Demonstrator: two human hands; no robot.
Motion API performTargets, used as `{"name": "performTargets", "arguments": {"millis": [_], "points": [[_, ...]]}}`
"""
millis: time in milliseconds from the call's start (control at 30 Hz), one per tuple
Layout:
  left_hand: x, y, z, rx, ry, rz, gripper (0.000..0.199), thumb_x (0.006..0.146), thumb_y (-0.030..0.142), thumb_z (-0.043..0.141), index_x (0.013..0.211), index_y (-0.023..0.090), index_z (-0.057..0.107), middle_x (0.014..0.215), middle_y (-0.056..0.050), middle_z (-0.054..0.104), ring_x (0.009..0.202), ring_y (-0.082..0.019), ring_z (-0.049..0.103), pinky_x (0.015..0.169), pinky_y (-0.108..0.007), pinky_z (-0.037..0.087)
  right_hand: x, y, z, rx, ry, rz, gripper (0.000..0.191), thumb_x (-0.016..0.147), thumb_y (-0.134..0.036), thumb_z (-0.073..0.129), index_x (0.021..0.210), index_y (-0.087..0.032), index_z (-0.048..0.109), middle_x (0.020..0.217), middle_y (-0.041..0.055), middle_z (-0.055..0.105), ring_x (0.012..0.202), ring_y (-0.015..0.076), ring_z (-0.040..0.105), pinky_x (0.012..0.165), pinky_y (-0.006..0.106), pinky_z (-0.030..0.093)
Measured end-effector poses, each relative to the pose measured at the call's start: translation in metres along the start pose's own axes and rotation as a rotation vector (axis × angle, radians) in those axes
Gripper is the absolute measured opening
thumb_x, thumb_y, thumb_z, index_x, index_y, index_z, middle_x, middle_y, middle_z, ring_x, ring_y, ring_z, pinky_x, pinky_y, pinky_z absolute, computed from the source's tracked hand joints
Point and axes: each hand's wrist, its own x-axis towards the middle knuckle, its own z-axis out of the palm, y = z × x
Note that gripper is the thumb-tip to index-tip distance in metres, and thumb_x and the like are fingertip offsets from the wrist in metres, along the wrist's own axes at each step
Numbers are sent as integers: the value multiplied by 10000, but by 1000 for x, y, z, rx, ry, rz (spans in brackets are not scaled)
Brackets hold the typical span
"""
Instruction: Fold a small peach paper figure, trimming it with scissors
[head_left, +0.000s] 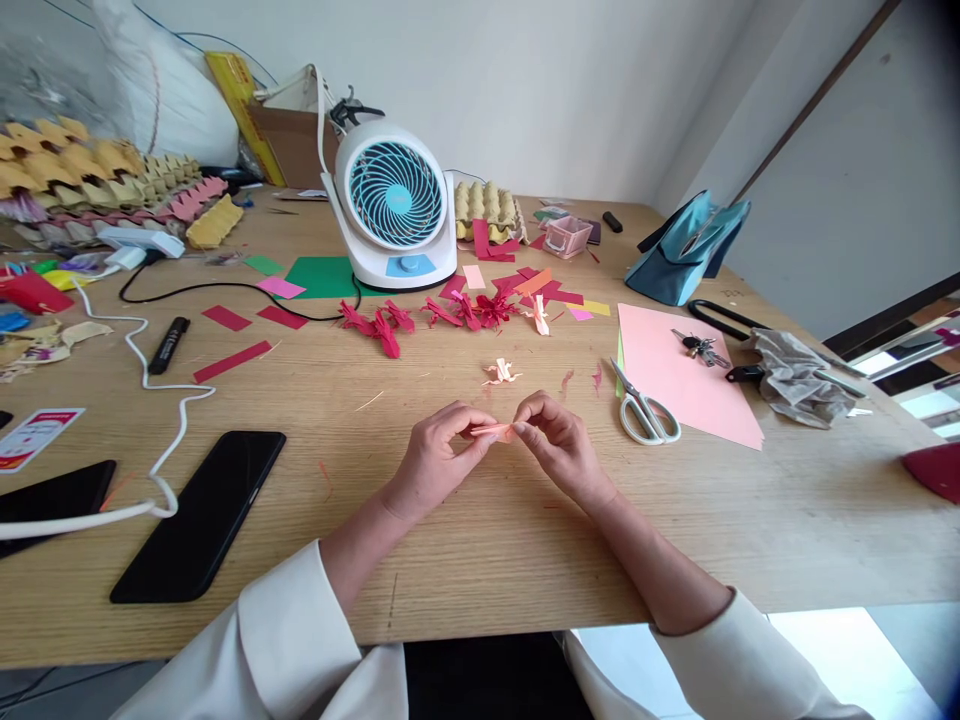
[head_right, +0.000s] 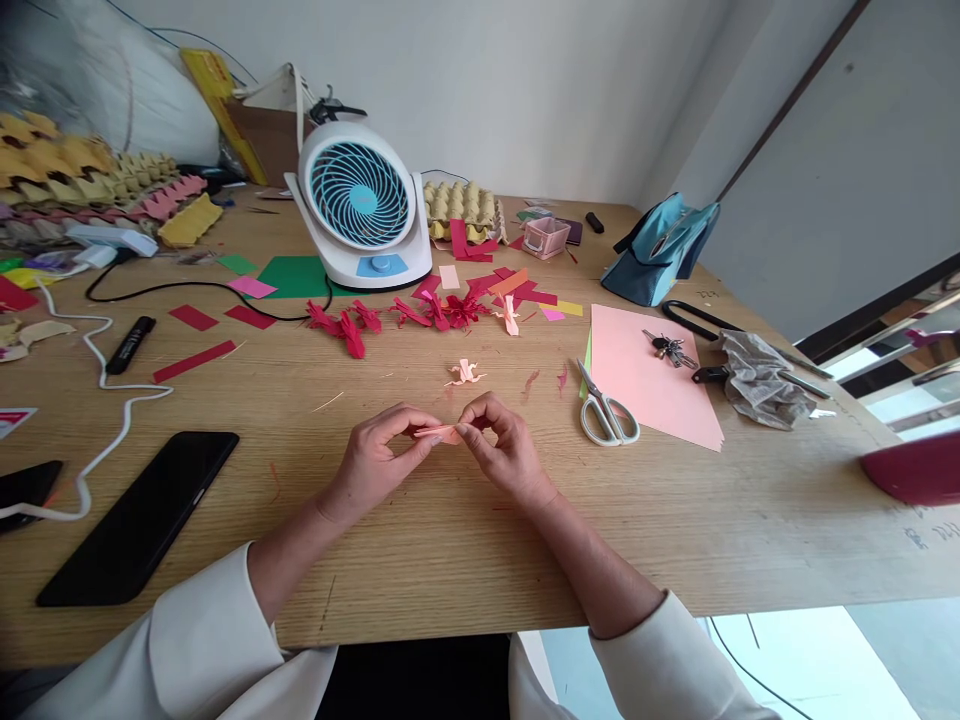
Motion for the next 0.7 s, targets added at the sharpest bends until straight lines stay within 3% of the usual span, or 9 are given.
{"name": "performTargets", "arguments": {"millis": [133,367,567,700], "points": [[3,2,-2,-53,13,-91,66,846,118,635,812,175,646,762,-3,646,705,-112,601,678,-223,495,1,3,1,54,13,1,124,909,-319,627,848,-215,602,816,10,569,766,153,553,728,296,436],[3,4,-1,-75,47,-91,71,838,147,652,774,177,643,754,-1,639,705,-111,595,664,-220,480,-1,0,3,-1,-17,12,128,880,-331,671,839,-213,641,820,15,596,772,153,549,745,298,446],[0,3,0,-219,47,-240,46,835,209,676,840,173,648,793,-11,689,718,-124,628,685,-233,505,0,4,4,3,29,-16,136,867,-340,689,816,-221,645,805,15,600,769,157,551,740,303,451],[-1,4,1,-194,58,-195,15,846,195,676,846,180,677,791,-6,684,704,-113,594,686,-234,489,0,4,5,-5,20,21,160,860,-370,693,828,-221,643,817,21,616,778,161,568,752,310,476]]}}
